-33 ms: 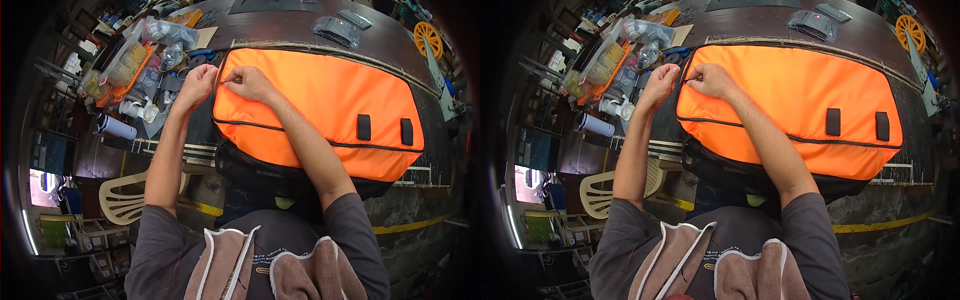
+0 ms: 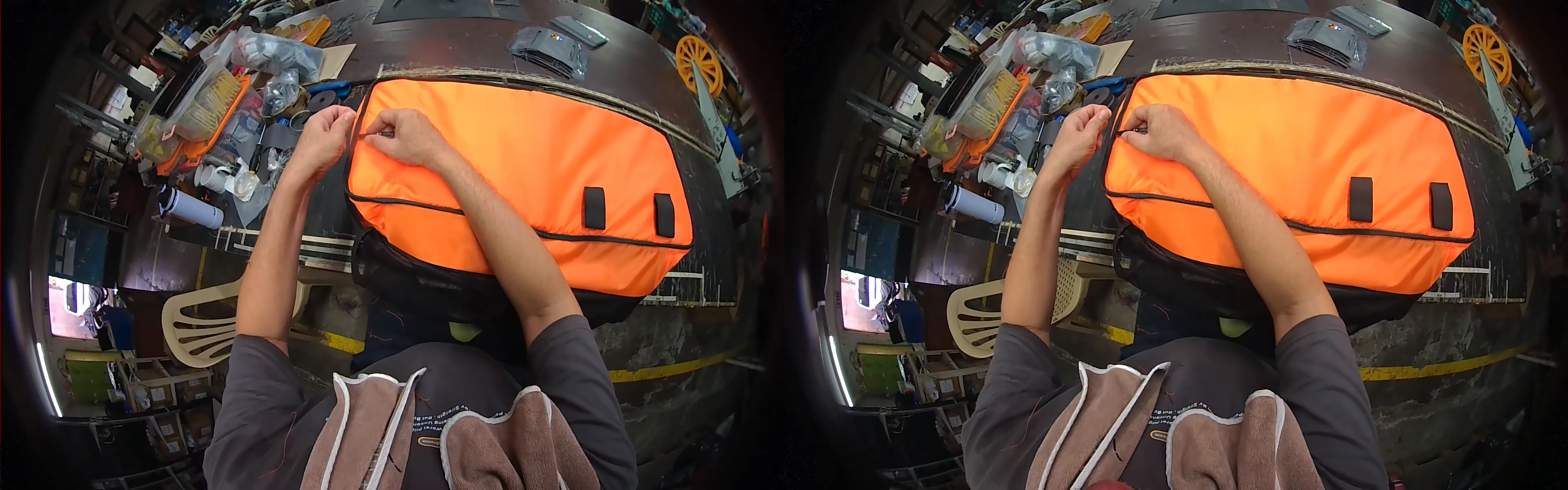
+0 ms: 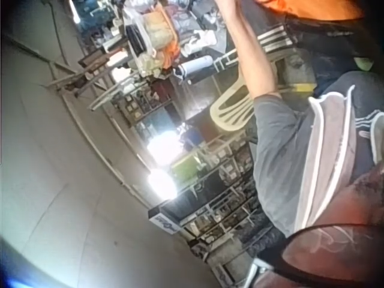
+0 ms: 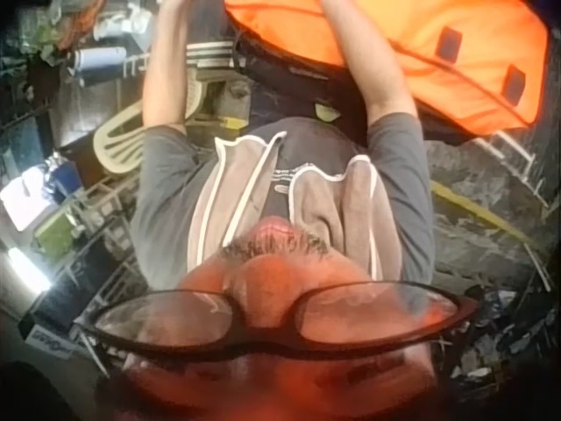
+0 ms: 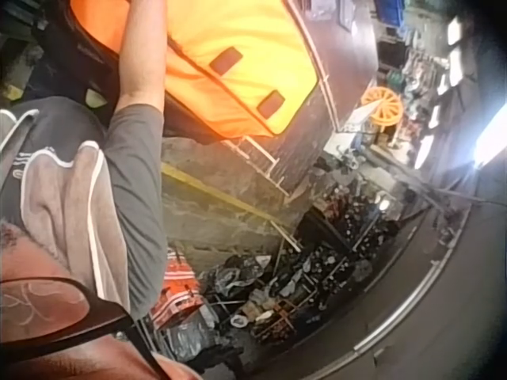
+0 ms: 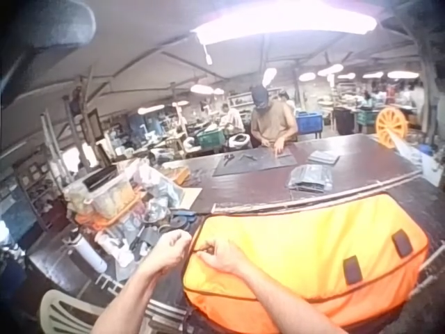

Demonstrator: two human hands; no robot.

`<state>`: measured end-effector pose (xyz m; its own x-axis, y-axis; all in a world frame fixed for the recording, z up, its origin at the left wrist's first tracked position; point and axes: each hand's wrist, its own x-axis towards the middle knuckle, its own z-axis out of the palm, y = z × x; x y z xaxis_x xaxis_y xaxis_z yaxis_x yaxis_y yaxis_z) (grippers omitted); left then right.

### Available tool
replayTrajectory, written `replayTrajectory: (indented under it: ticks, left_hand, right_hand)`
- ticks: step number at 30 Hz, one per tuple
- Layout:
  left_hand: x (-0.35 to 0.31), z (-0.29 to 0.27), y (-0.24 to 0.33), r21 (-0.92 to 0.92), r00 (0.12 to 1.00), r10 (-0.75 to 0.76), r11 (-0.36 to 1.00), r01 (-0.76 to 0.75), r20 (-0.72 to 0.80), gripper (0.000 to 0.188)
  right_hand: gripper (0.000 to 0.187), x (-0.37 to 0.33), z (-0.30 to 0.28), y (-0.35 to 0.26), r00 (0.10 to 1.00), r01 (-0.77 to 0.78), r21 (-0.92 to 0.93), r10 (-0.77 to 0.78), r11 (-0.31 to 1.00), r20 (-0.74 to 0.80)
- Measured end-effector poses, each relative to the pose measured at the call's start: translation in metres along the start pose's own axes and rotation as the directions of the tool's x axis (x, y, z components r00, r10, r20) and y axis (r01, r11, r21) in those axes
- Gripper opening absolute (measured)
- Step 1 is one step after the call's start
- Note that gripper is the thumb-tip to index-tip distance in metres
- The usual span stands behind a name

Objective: Inspecting and trimming loose threads from a bright orange trauma kit medical bag using thread snips in a factory setting.

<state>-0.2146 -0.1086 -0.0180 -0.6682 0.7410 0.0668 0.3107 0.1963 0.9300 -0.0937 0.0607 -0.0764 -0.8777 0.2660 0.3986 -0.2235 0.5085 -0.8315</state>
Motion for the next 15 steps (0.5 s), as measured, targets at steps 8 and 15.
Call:
replayTrajectory:
  ticks: [8, 15]
  left_hand:
    - [-0.0033, 0.0071, 0.0031, 0.021, 0.999, 0.027, 0.999, -0.027, 0.023, 0.022]
    - [0.0012, -0.002, 0.0089, -0.154, 0.99, 0.05, 0.986, -0.07, -0.13, 0.023]
  right_hand:
    - [0.019, 0.0002, 0.0015, -0.0012, 1.0, 0.017, -0.046, -0.017, 0.999, -0.008]
    - [0.024, -0.0008, -0.0011, 0.0025, 0.998, 0.009, 0.029, -0.008, 1.0, -0.056]
